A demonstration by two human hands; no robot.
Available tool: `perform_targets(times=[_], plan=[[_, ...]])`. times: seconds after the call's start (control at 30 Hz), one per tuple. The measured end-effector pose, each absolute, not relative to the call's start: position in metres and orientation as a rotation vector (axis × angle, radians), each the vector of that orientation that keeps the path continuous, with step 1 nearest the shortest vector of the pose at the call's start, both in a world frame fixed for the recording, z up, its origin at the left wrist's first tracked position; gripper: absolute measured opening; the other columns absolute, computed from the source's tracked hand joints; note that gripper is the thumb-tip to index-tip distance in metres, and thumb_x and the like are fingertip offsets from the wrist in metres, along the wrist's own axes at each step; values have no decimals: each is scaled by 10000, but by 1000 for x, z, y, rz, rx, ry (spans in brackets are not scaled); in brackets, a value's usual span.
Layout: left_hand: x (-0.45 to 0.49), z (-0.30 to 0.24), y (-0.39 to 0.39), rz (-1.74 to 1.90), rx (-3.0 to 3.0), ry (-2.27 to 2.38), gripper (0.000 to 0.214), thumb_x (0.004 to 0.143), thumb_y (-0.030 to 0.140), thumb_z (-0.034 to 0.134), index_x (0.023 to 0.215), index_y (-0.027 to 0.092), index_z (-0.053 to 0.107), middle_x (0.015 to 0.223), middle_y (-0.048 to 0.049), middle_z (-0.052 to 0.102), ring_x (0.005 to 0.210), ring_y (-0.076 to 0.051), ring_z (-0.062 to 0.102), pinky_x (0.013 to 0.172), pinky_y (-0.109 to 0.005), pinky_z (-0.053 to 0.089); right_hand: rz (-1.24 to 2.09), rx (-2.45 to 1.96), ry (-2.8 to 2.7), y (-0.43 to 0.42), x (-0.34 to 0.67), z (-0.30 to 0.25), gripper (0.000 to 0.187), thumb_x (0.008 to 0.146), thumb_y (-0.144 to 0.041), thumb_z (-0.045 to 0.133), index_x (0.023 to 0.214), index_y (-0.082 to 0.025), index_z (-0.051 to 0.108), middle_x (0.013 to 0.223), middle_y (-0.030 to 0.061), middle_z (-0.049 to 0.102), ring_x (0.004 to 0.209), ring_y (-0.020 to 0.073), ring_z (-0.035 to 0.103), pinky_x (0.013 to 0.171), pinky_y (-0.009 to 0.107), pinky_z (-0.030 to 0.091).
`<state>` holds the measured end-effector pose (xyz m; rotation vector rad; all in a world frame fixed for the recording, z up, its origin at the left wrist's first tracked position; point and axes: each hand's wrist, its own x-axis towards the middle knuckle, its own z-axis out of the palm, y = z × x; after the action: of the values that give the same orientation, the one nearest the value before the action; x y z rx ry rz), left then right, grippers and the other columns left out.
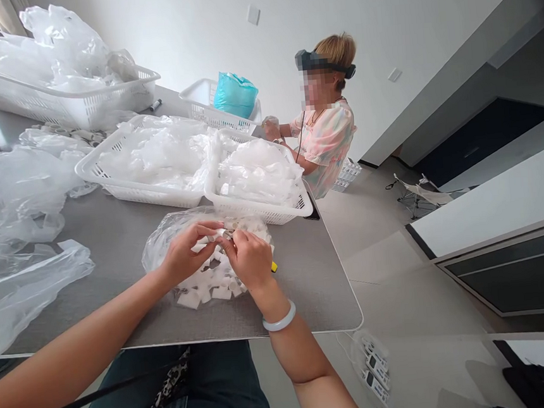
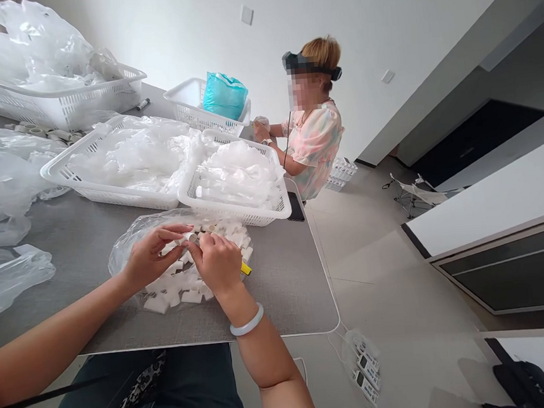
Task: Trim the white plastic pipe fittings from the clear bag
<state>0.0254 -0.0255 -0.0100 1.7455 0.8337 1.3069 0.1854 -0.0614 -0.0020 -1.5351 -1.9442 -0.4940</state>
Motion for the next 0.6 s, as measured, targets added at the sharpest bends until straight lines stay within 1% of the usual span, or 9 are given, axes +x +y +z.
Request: perform_targets(times=[0.07,0.13,0.2,0.3,0.37,0.43,0.5,0.53,0.6], plan=[[26,-10,-26,1339,1783,872,149,759,248,751,779,228,604,1055,-90,744,1044,-272,691,926,-385,528,-474,-1537,-1963,-63,183,-2,613,1065,-508,205,649,-199,535,535,-15,544,507,99,498,516,254,196],[27,-9,-26,1359,1795,902,147,764,253,748,764,230,602,1044,-85,746,1049,-275,686,939,-385,521,-448,-1548,-1976,-64,181,-3,607,1073,-476,206,648,-200,540,535,-14,549,511,100,502,517,255,199],[27,-8,-27,1331,1777,928,129,790,295,731,818,226,626,1055,-89,742,1047,-272,680,927,-384,530,-423,-1563,-1981,-64,181,-2,599,1071,-480,225,654,-199,552,536,-14,558,510,99,507,515,251,203],[27,-4,-27,1250,1770,928,192,812,364,721,920,214,671,1051,-97,735,1000,-261,679,858,-366,560,-382,-1582,-1978,-65,184,-2,592,1061,-510,255,672,-196,572,547,-11,582,508,94,516,509,247,202],[26,-2,-27,1245,1804,922,216,800,396,736,903,210,694,1026,-99,733,960,-256,680,795,-344,572,-345,-1596,-1982,-65,187,-2,599,1058,-523,248,679,-193,576,550,-9,588,508,91,517,505,244,199],[25,-1,-27,1267,1825,958,233,790,418,749,876,206,709,899,-80,730,842,-231,686,714,-317,570,-294,-1621,-1989,-66,189,-1,618,1054,-542,226,679,-190,570,553,-5,585,506,90,511,502,241,196],[25,0,-27,1255,1773,1000,280,791,445,753,919,199,712,688,-25,678,646,-183,652,603,-286,546,-242,-1659,-1978,-67,191,1,645,1044,-572,199,671,-187,558,564,3,581,502,89,496,502,239,195],[25,1,-27,1231,1718,995,318,790,465,756,949,195,705,629,-2,652,580,-166,631,561,-273,535,-222,-1671,-1969,-67,192,1,658,1039,-585,185,667,-185,552,572,8,579,501,89,488,503,239,195],[26,2,-28,1164,1576,921,406,766,520,774,979,186,685,641,1,674,571,-168,656,548,-271,557,-190,-1667,-1955,-67,193,3,675,1034,-596,160,665,-184,548,578,10,570,501,89,479,502,236,202]])
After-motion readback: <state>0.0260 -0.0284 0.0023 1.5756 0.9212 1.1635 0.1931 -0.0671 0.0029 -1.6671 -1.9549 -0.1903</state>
